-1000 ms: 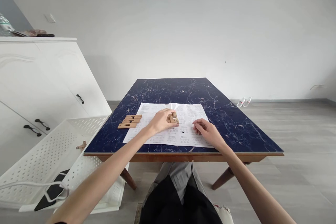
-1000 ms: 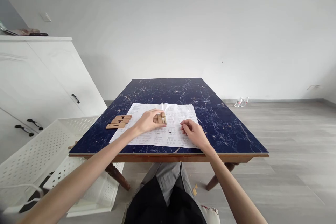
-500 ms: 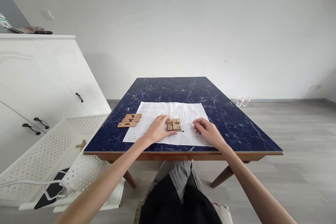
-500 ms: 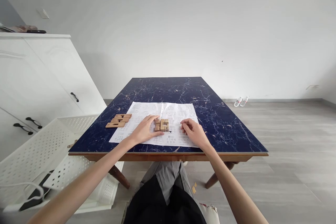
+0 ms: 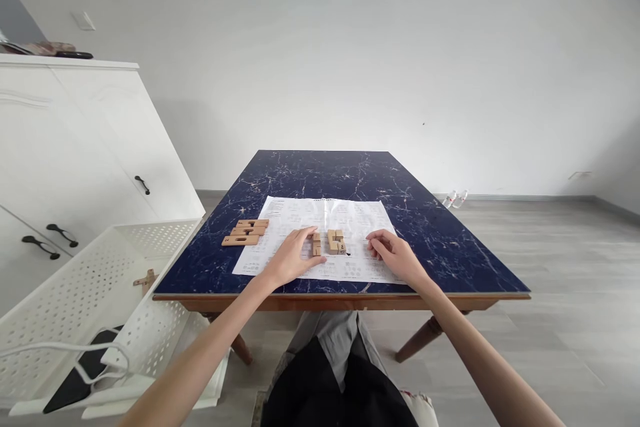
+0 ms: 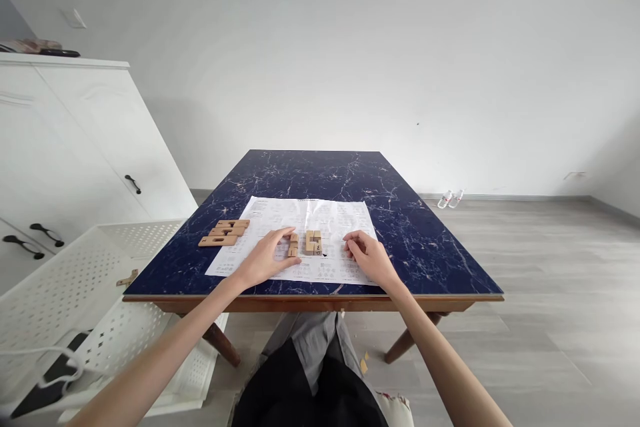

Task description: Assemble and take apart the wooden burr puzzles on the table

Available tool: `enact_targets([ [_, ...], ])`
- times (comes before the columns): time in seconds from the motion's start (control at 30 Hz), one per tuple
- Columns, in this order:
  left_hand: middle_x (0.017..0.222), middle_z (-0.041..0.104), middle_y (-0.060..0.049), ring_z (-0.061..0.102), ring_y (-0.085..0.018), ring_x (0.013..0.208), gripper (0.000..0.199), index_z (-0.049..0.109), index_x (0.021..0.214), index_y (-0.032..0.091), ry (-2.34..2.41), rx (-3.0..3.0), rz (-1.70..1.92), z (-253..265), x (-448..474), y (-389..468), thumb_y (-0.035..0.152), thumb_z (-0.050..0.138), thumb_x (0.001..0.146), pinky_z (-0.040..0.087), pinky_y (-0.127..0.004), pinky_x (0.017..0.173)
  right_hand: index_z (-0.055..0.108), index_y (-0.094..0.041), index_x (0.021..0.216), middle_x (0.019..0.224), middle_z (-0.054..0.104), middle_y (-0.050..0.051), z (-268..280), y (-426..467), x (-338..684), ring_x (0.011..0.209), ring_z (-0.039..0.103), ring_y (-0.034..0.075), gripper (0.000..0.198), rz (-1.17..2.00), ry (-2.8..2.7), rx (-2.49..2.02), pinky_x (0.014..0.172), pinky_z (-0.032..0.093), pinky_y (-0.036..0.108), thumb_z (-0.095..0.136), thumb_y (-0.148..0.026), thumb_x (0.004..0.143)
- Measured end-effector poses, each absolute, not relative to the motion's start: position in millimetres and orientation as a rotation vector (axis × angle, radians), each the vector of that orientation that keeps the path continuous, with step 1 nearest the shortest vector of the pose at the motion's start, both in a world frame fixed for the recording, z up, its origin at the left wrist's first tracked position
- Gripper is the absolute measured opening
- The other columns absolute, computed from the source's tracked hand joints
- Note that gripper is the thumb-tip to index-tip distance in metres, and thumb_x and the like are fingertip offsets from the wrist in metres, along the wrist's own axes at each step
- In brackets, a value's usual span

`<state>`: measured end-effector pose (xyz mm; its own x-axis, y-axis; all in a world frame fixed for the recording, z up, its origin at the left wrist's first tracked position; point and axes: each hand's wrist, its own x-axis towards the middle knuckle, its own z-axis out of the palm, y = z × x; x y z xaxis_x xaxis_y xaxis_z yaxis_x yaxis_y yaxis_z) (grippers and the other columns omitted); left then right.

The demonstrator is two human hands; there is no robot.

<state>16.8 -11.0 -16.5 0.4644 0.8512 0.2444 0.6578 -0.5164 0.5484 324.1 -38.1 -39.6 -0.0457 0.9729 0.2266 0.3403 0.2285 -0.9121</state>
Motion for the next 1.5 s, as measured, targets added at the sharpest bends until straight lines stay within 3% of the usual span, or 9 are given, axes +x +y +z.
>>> enact_targets([
  [0.3,0.156,0.056,-0.017,0.050,-0.038,0.149,0.056,0.049,0.150,0.022,1.266,2.418,0.860,-27,10,-17,0.036,0.064,0.098,0.045,-0.056,0.122,0.069,-0.023,0.101,0.084,0.073,0.006,-42,-39,325,0.072,0.067,0.021,0.040,0.840,-1.563,-1.290,0.068,0.055,0.035,0.063,-0.062,0.096],
  [0.47,0.142,0.060,-0.020,0.054,-0.040,0.142,0.036,0.058,0.130,0.019,1.338,2.431,0.964,-36,9,-11,0.029,0.063,0.095,0.048,-0.059,0.117,0.068,-0.023,0.101,0.085,0.073,0.006,-42,-39,325,0.072,0.067,0.021,0.041,0.831,-1.573,-1.295,0.068,0.056,0.035,0.062,-0.063,0.096],
  [0.7,0.140,0.059,-0.021,0.055,-0.040,0.139,0.012,0.058,0.109,0.019,1.394,2.460,1.010,-47,7,-8,0.026,0.057,0.099,0.050,-0.059,0.111,0.068,-0.022,0.102,0.086,0.073,0.006,-41,-40,324,0.071,0.067,0.021,0.041,0.792,-1.616,-1.310,0.068,0.057,0.035,0.058,-0.061,0.098],
  [0.83,0.141,0.060,-0.021,0.056,-0.038,0.137,0.010,0.056,0.110,0.021,1.382,2.444,1.019,-48,6,-6,0.023,0.053,0.100,0.050,-0.059,0.110,0.067,-0.023,0.101,0.085,0.074,0.007,-41,-40,323,0.071,0.069,0.022,0.041,0.741,-1.641,-1.339,0.067,0.058,0.035,0.054,-0.061,0.099],
  [0.97,0.128,0.068,-0.016,0.063,-0.035,0.128,0.011,0.055,0.112,0.022,1.351,2.377,1.029,-43,7,-6,0.022,0.053,0.101,0.053,-0.056,0.106,0.064,-0.023,0.106,0.088,0.075,0.007,-39,-39,318,0.072,0.072,0.023,0.039,0.635,-1.675,-1.391,0.067,0.059,0.035,0.050,-0.059,0.102],
  [1.07,0.116,0.073,-0.014,0.069,-0.034,0.116,0.011,0.055,0.114,0.022,1.338,2.299,1.028,-36,8,-9,0.029,0.052,0.105,0.058,-0.050,0.097,0.062,-0.022,0.117,0.102,0.074,0.011,-34,-40,308,0.081,0.072,0.025,0.038,0.505,-1.728,-1.413,0.072,0.059,0.039,0.052,-0.056,0.103],
  [1.17,0.110,0.076,-0.011,0.075,-0.030,0.102,0.017,0.054,0.117,0.023,1.317,2.216,1.017,-29,9,-12,0.037,0.049,0.109,0.060,-0.043,0.085,0.060,-0.023,0.131,0.123,0.069,0.014,-30,-40,293,0.100,0.071,0.029,0.044,0.419,-1.851,-1.371,0.088,0.060,0.045,0.059,-0.056,0.101],
  [1.33,0.106,0.080,-0.009,0.077,-0.028,0.101,0.020,0.054,0.117,0.023,1.272,2.124,1.025,-21,9,-16,0.040,0.048,0.109,0.059,-0.039,0.085,0.057,-0.028,0.144,0.143,0.057,0.015,-33,-29,269,0.137,0.056,0.038,0.055,0.345,-2.021,-1.310,0.113,0.050,0.056,0.068,-0.054,0.097],
  [1.5,0.106,0.081,-0.009,0.078,-0.028,0.102,0.023,0.056,0.118,0.023,1.257,2.086,1.039,-18,9,-18,0.042,0.047,0.110,0.059,-0.039,0.086,0.062,-0.025,0.138,0.144,0.052,0.017,-40,-16,261,0.137,0.054,0.041,0.049,0.308,-2.082,-1.319,0.113,0.049,0.061,0.071,-0.050,0.095],
])
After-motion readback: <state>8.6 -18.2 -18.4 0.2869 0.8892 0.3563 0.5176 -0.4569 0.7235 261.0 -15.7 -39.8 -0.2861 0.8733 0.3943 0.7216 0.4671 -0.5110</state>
